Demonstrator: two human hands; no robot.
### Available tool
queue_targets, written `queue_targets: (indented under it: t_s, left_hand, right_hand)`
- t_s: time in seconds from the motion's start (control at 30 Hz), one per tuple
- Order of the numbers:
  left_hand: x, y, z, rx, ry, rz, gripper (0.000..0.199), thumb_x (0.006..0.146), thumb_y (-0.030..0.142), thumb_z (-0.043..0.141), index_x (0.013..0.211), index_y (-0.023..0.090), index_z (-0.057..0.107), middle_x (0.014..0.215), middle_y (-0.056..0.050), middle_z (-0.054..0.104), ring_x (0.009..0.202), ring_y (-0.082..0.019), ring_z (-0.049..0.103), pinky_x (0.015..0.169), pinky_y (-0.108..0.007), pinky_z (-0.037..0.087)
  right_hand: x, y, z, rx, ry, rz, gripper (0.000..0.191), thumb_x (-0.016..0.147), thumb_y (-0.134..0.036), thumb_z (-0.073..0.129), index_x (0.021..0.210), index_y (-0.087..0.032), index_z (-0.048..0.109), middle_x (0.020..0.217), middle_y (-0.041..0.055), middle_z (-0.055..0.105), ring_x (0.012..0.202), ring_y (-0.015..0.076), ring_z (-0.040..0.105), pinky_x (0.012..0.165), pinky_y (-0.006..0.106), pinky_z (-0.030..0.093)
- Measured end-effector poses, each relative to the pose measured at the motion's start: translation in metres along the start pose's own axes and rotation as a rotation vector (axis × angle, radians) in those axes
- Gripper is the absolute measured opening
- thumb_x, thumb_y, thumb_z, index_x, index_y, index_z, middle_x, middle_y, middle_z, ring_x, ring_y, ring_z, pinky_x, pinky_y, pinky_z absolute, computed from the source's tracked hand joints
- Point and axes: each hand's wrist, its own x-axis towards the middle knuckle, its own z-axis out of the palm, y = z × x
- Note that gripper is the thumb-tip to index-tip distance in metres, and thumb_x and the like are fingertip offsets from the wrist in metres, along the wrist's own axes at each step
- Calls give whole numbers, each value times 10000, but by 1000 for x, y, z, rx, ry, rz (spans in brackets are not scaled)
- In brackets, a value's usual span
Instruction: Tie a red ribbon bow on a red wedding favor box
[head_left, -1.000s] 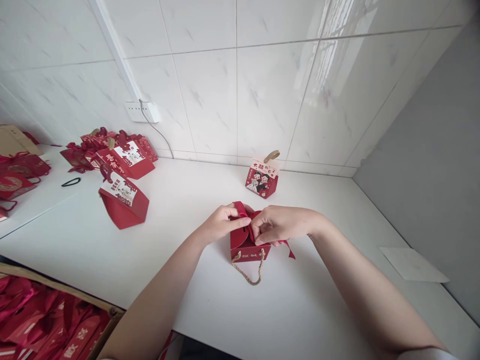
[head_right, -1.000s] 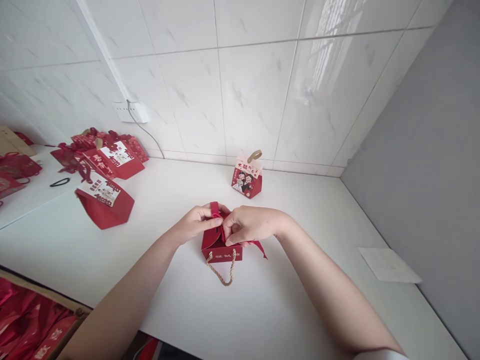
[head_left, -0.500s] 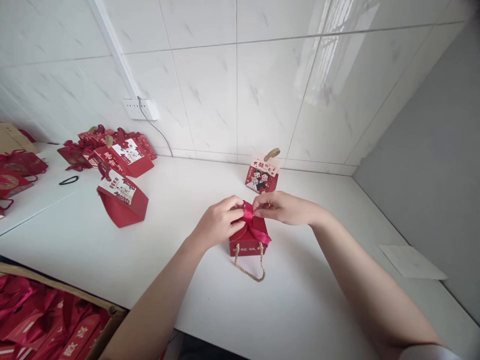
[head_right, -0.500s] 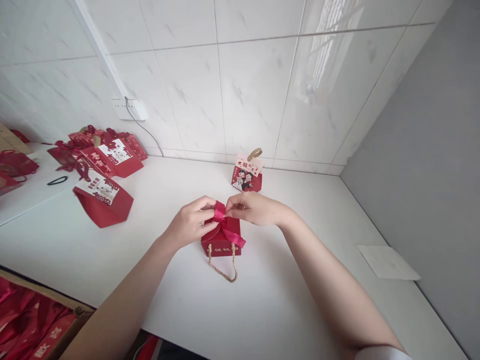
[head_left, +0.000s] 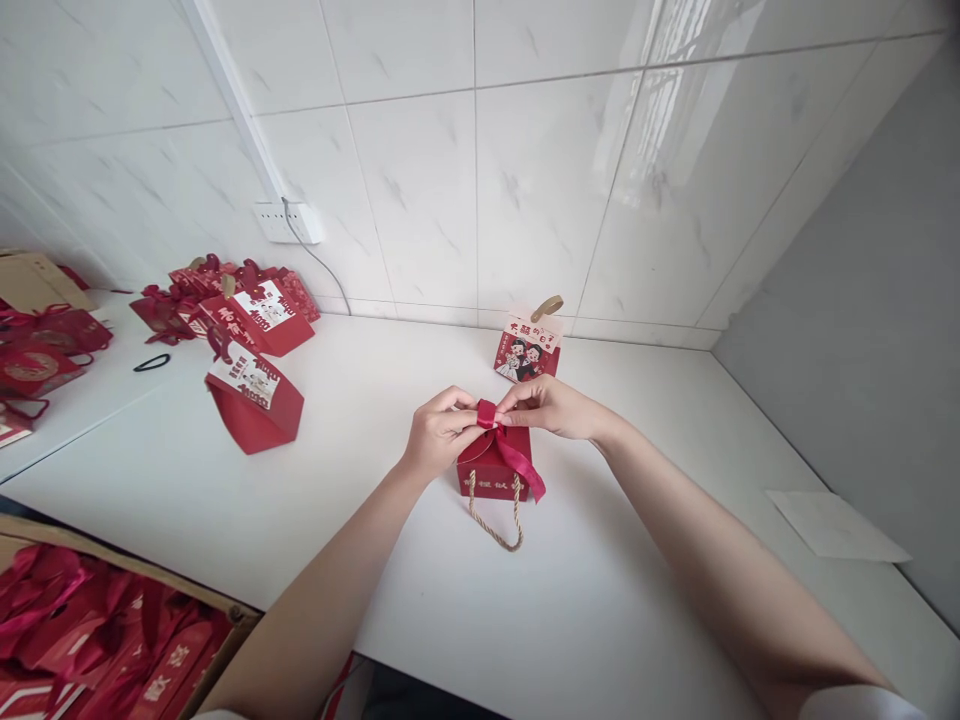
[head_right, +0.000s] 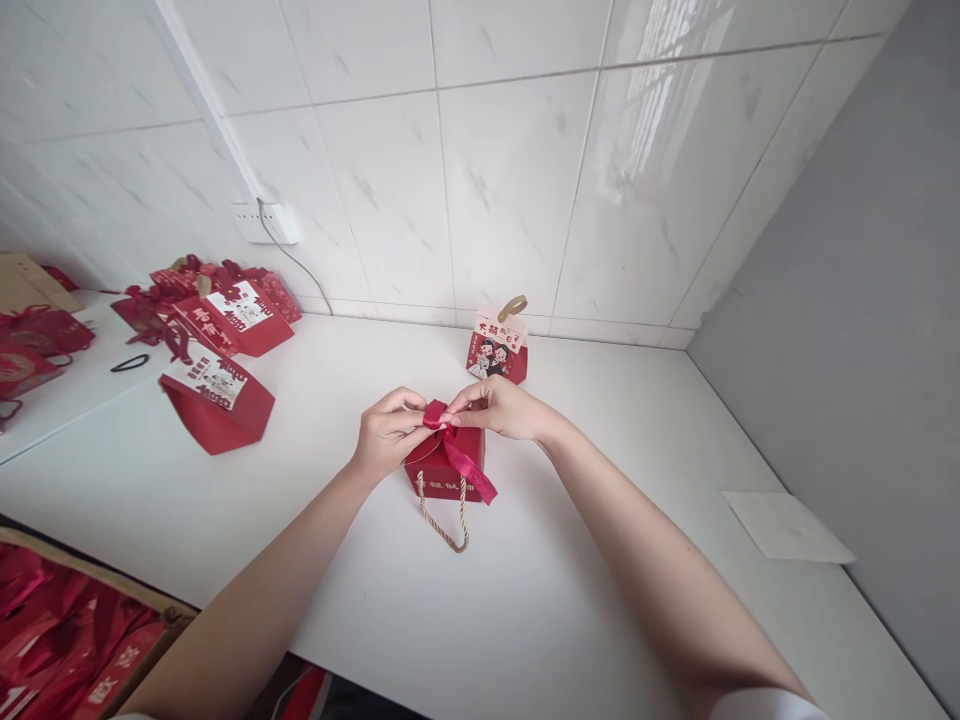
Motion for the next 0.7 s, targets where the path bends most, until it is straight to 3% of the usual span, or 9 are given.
queue_targets:
  t_s: [0.13, 0.27, 0.37, 0.43, 0.57, 0.7]
  left_hand:
    - [-1, 0, 1, 16, -9, 10, 106, 825, 243, 666, 856, 261, 766, 827, -32, 649, 707, -108, 606, 605, -224, 497]
    - [1, 2, 1, 76, -12, 71, 119, 822, 202, 662, 834, 263, 764, 811, -31, 703, 736, -131, 610, 666, -265, 505]
    - [2, 2, 0, 88, -16, 65, 132, 839, 215, 641, 831, 263, 764, 802, -29, 717, 725, -136, 611, 673, -282, 505]
    - [3, 3, -1, 74, -34, 48, 126, 843, 247, 643, 830, 267, 767, 805, -33, 721, 729, -140, 614, 675, -288, 506]
    - [4, 3, -2, 9, -77, 37, 121, 841, 268, 651, 832, 279, 771, 815, -33, 730, 725, -137, 613, 677, -290, 502]
    - [3, 2, 0, -40, -66, 20, 126, 835, 243, 660, 865, 299, 768, 792, -14, 741, 748, -147, 629, 702, -307, 507]
  right_hand:
    - [-2, -2, -1, -98, -22, -21, 324, 797, -420, 682, 948, -137, 729, 861, 58, 721, 783, 171, 629, 724, 293, 489]
    - [-7, -16, 5, -518, 75, -142, 135, 792, -207, 615, 898, -161, 686, 801, 24, 650, 607, 113, 515, 562, 240, 388]
    - [-8, -24, 11, -795, 133, -232, 141, 742, -113, 565, 853, -171, 630, 865, 37, 604, 606, 114, 473, 552, 247, 347]
    - [-8, -24, 12, -772, 101, -220, 133, 754, -106, 538, 847, -178, 601, 870, 40, 592, 630, 124, 488, 566, 247, 364]
    - [-7, -17, 8, -498, -35, -119, 113, 793, -138, 543, 882, -186, 594, 851, 29, 610, 703, 141, 549, 626, 246, 437]
    - [-6, -16, 8, -503, 57, -175, 147, 720, -88, 576, 830, -186, 585, 828, 14, 596, 674, 127, 530, 611, 236, 429]
